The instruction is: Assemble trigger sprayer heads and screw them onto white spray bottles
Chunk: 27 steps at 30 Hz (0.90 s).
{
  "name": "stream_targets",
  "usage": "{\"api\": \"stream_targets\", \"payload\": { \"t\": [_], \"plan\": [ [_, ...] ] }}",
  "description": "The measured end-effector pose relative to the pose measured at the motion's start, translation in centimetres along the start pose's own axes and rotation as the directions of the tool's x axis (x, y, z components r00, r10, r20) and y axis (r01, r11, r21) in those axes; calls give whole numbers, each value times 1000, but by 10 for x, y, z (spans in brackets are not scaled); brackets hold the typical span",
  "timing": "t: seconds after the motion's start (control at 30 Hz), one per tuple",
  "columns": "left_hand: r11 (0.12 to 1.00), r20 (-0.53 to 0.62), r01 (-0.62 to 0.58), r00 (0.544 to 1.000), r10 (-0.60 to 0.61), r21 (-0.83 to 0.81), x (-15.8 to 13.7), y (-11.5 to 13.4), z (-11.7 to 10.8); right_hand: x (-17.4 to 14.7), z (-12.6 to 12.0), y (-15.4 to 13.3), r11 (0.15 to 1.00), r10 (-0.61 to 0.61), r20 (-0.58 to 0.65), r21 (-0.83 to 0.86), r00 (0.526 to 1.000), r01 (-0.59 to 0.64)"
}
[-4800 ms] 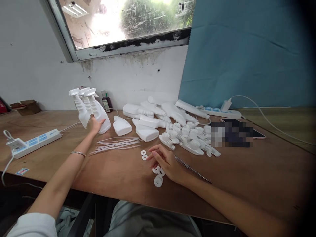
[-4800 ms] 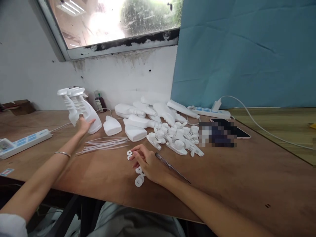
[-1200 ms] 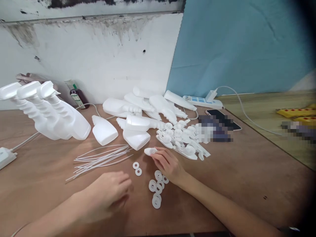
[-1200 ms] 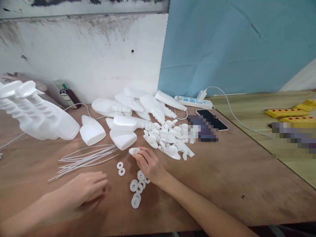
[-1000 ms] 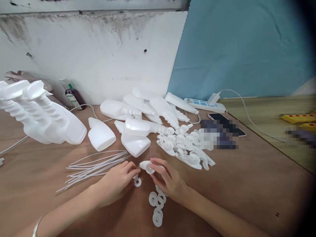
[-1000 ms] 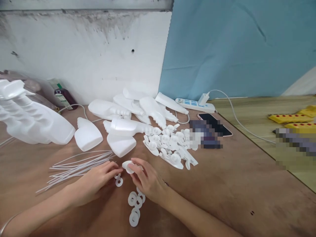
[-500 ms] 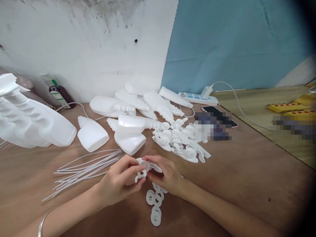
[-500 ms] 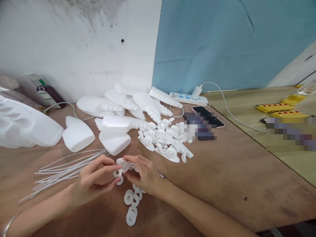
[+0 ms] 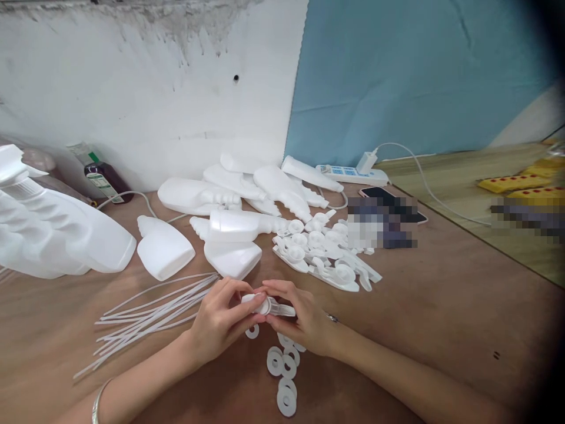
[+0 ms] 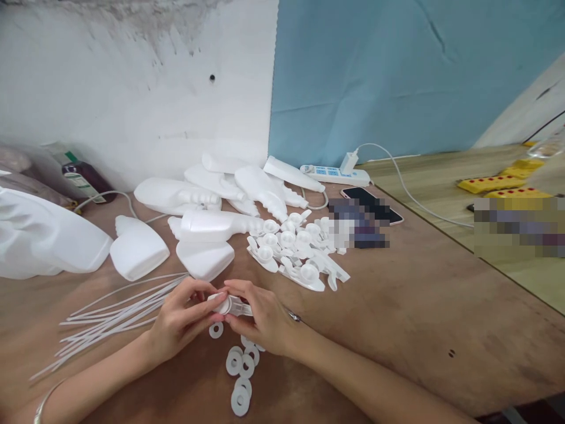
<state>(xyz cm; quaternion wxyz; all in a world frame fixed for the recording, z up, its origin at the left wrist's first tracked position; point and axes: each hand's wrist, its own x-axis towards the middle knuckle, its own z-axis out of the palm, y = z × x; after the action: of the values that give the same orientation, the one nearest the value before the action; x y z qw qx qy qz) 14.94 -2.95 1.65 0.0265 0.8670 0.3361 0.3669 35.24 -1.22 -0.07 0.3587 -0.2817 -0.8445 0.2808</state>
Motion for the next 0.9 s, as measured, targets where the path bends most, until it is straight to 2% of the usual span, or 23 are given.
{"api": "stream_targets", "payload": {
  "t": [0.13,0.2,0.37,0.53,0.67,0.9],
  "plan": [
    [985,28,-116,993,113,126,-1,1,-2,-1,-1,-1,1000,-30,20,5,999,29],
    [981,31,-129,992,126,142,-2,1,-2,-1,-1,-1,999,-54,1,5,999,54],
    [993,-5,-118,993,118,-5,-1,2,-1,3,-3,-3,986,-165,68,17,984,164],
    [995,18,-33,999,35,-97,0,3,2,7,-4,0,949,-290,51,-112,956,294],
    [992,73,36,997,-27,-119,0,0,6,7,-5,4,922,-308,79,-222,948,318],
    [993,101,-20,994,32,-120,-3,-2,6,5,-1,4,929,-292,70,-217,954,300]
  ]
}}
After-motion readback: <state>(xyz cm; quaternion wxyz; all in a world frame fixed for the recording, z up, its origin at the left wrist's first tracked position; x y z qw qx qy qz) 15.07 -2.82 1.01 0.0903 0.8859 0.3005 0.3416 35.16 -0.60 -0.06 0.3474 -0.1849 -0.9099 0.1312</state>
